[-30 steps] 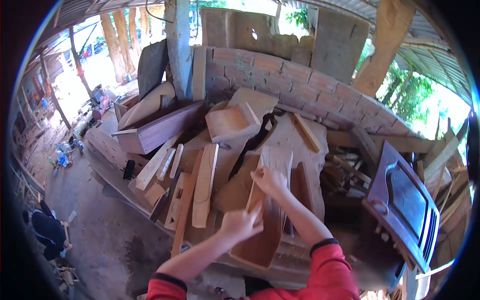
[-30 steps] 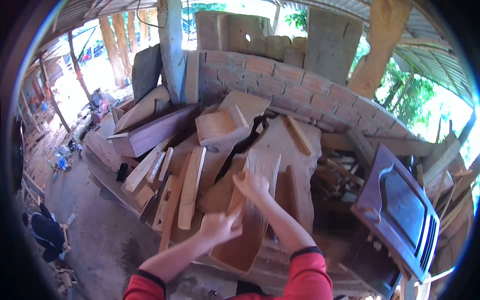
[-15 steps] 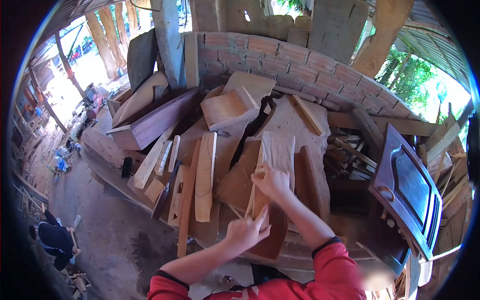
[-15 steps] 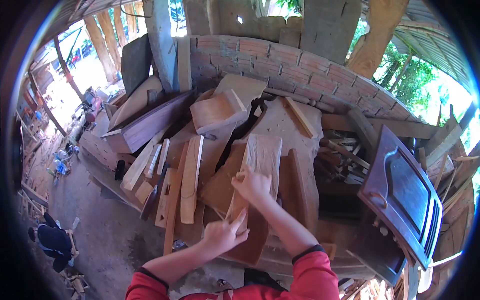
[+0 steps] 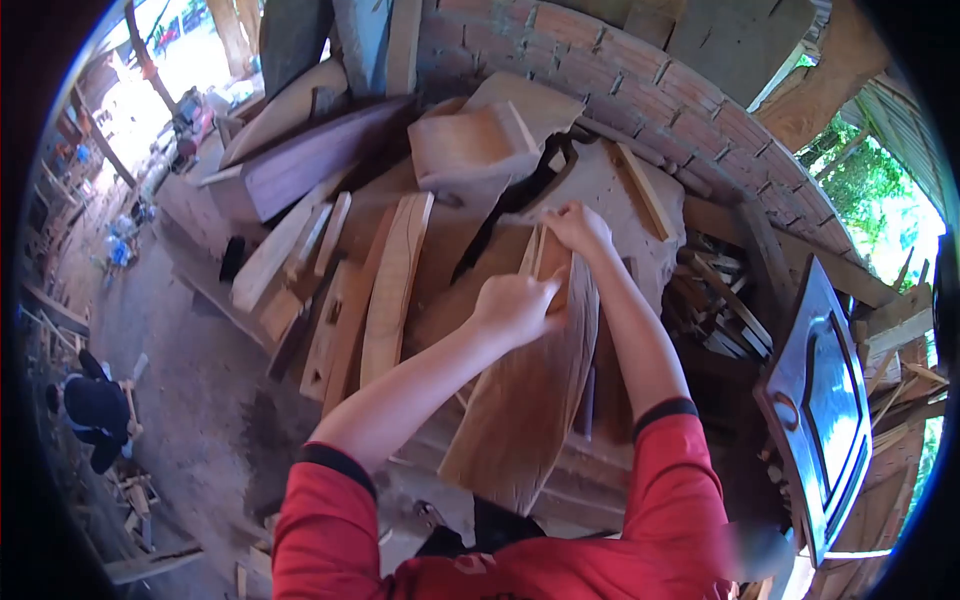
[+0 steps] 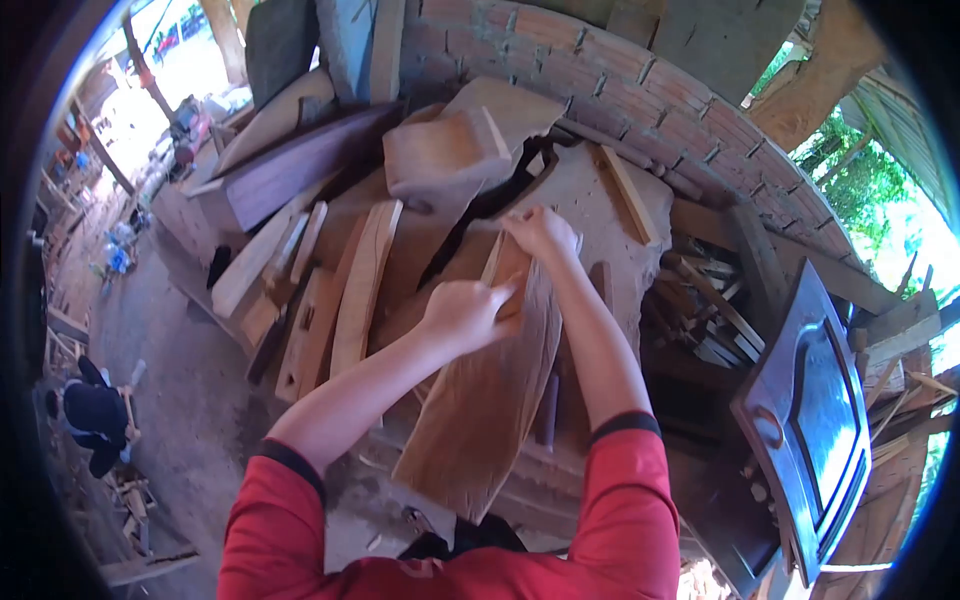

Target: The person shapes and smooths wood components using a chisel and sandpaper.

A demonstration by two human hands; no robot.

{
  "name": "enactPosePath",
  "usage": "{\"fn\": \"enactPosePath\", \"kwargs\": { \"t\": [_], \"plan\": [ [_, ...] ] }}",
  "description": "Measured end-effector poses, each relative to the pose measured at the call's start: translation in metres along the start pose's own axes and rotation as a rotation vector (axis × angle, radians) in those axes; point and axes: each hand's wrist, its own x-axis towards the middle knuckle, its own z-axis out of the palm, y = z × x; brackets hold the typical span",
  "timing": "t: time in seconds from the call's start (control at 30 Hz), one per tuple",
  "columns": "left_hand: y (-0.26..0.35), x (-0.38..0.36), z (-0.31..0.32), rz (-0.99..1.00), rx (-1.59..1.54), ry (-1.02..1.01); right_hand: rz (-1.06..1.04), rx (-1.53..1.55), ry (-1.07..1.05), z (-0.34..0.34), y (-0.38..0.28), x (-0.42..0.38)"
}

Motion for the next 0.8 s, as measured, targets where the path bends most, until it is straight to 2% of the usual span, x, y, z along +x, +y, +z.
{"fn": "enactPosePath", "kwargs": {
  "t": [0.07, 0.2, 0.27, 0.33, 0.43, 0.53, 0.63, 0.7, 0.8],
  "plan": [
    [0.020, -0.061, -0.014, 0.068, 0.021, -0.114, 0.005, 0.039, 0.004, 0.003, -0.004, -0.074],
    [0.075, -0.183, -0.042, 0.056, 0.029, -0.005, -0.121, 0.047, 0.079, 0.008, -0.026, -0.218],
    [0.092, -0.238, -0.051, 0.106, 0.109, 0.081, -0.257, 0.135, 0.120, 0.011, -0.039, -0.276],
    [0.100, -0.283, -0.055, 0.123, 0.097, 0.070, -0.289, 0.162, 0.121, 0.020, -0.044, -0.316],
    [0.100, -0.302, -0.063, 0.128, 0.061, 0.045, -0.317, 0.126, 0.143, 0.034, -0.050, -0.336],
    [0.092, -0.283, -0.063, 0.097, 0.030, 0.005, -0.309, 0.069, 0.157, 0.040, -0.049, -0.314],
    [0.070, -0.230, -0.051, 0.067, 0.014, -0.013, -0.246, 0.001, 0.125, 0.029, -0.046, -0.253],
    [0.046, -0.175, -0.036, 0.045, 0.011, -0.024, -0.137, -0.032, 0.048, 0.016, -0.046, -0.193],
    [-0.016, -0.058, 0.003, 0.037, -0.008, 0.028, 0.017, -0.001, 0.035, 0.008, -0.027, -0.056]
  ]
}}
